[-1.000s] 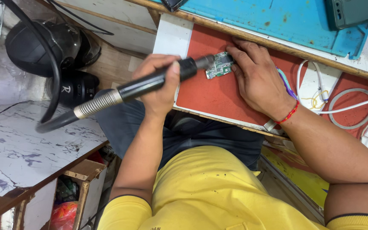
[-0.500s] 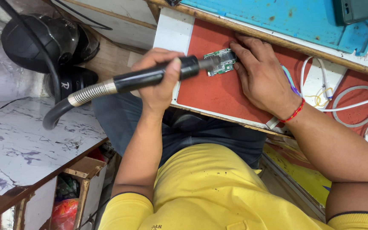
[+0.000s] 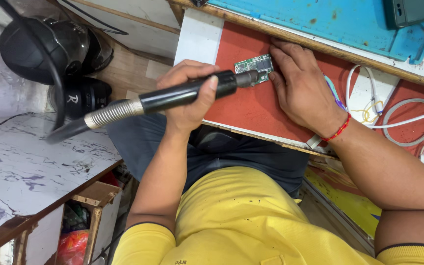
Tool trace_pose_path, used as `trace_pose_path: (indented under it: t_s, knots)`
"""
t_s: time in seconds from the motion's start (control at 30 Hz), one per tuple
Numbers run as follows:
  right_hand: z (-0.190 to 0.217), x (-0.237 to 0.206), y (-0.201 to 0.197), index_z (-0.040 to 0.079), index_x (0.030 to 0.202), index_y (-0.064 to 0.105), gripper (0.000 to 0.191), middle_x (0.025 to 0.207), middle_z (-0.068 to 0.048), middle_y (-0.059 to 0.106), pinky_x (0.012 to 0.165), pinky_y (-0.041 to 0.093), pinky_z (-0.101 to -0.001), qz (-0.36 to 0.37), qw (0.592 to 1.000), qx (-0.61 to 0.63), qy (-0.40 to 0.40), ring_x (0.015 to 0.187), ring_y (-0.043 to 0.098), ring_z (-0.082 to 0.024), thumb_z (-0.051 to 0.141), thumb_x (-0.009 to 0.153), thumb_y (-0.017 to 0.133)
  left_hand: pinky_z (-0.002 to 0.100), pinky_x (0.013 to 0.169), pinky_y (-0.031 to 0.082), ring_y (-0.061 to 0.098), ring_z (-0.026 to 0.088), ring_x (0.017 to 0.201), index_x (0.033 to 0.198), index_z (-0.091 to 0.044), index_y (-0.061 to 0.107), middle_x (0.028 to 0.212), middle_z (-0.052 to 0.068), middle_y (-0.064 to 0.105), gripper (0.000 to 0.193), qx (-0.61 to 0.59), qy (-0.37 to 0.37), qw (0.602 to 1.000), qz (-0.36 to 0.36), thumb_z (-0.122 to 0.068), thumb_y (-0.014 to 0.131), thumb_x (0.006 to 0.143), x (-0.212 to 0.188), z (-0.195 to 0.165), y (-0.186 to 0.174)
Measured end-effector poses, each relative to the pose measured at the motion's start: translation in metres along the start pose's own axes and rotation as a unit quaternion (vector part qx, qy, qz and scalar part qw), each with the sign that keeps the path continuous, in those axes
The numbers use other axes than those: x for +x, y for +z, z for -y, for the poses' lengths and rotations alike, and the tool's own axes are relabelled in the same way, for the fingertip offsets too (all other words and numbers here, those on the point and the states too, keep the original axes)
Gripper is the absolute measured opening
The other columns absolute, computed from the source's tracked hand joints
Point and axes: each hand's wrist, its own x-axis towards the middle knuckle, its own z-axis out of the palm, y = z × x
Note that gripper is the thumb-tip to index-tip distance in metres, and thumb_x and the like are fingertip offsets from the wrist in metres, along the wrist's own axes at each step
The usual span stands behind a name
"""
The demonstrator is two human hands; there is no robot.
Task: The person uses a hot air gun to apply heat to a small circuit board placed on a red mat. They hold the board steady with one hand while directing the hot air with the other, occasionally adjusting the board's position.
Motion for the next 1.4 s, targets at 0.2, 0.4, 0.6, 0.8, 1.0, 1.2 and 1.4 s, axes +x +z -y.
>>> trace_pose_path:
  t_s: [0.2,0.4,0.6,0.8,1.0,1.2,1.4]
  knots:
    - [-0.0004,-0.0028,0.002,-0.007,0.14,0.057,0.043,0.144,-0.022,0.056,0.11,0.047,-0.0464,-0.001,1.0,0.004,-0.007,0.128,0.054,-0.043,0.001,0.1,0.069,0.031,0.085,0.058,0.072,0.02,0.089,0.104,0.0,0.07,0.102,0.012,0.075,0.018,0.02,-0.013,1.0,-0.007,-0.017,0.075,0.099,-0.0041,0.0031,-0.0013]
    - [-0.0012,-0.0021,0.0009,-0.007,0.139,0.058,0.043,0.143,-0.022,0.056,0.11,0.047,-0.0466,0.002,1.0,-0.001,-0.008,0.128,0.055,-0.043,0.001,0.098,0.07,0.029,0.085,0.06,0.074,0.018,0.089,0.104,-0.002,0.071,0.102,0.012,0.075,0.02,-0.013,-0.027,0.999,-0.015,-0.022,0.074,0.099,-0.0024,0.0049,0.0]
    - [-0.0002,-0.0017,0.0009,-0.007,0.139,0.059,0.044,0.143,-0.023,0.056,0.11,0.047,-0.0467,-0.004,1.0,-0.003,-0.013,0.128,0.054,-0.043,0.001,0.098,0.071,0.029,0.084,0.06,0.075,0.017,0.09,0.102,-0.001,0.072,0.101,0.012,0.076,0.025,-0.032,-0.037,0.999,-0.018,-0.025,0.075,0.1,-0.001,0.0052,0.0008]
    - [0.0005,-0.0015,0.0013,-0.007,0.139,0.059,0.044,0.144,-0.023,0.056,0.11,0.047,-0.0464,0.0,1.0,0.001,-0.008,0.128,0.054,-0.043,0.001,0.097,0.071,0.028,0.086,0.059,0.074,0.018,0.093,0.103,0.0,0.071,0.103,0.012,0.075,0.023,-0.042,-0.06,0.996,-0.041,-0.023,0.074,0.099,-0.001,0.0029,0.0008]
    - [0.0008,-0.0012,0.0007,-0.007,0.14,0.058,0.044,0.144,-0.022,0.056,0.111,0.047,-0.0463,0.003,1.0,-0.002,-0.014,0.129,0.054,-0.043,0.001,0.098,0.07,0.029,0.086,0.059,0.073,0.017,0.091,0.104,-0.001,0.071,0.104,0.012,0.074,0.023,-0.015,-0.039,0.999,-0.027,-0.023,0.074,0.1,-0.0018,0.0032,-0.0009]
    - [0.0008,-0.0017,0.001,-0.007,0.139,0.058,0.043,0.144,-0.023,0.056,0.11,0.047,-0.0463,0.004,1.0,0.0,-0.013,0.129,0.055,-0.042,0.001,0.099,0.07,0.029,0.086,0.059,0.073,0.016,0.09,0.103,-0.002,0.071,0.103,0.01,0.074,0.024,-0.038,-0.046,0.997,-0.039,-0.026,0.074,0.101,-0.0037,0.0068,-0.0014]
    - [0.0013,-0.0006,-0.0004,-0.006,0.139,0.059,0.043,0.144,-0.023,0.056,0.11,0.047,-0.0463,0.004,1.0,0.001,-0.013,0.128,0.055,-0.043,0.001,0.098,0.07,0.027,0.084,0.058,0.072,0.015,0.089,0.103,-0.003,0.072,0.102,0.009,0.075,0.024,0.004,-0.022,1.0,-0.013,-0.027,0.074,0.101,-0.0021,0.0028,-0.0017]
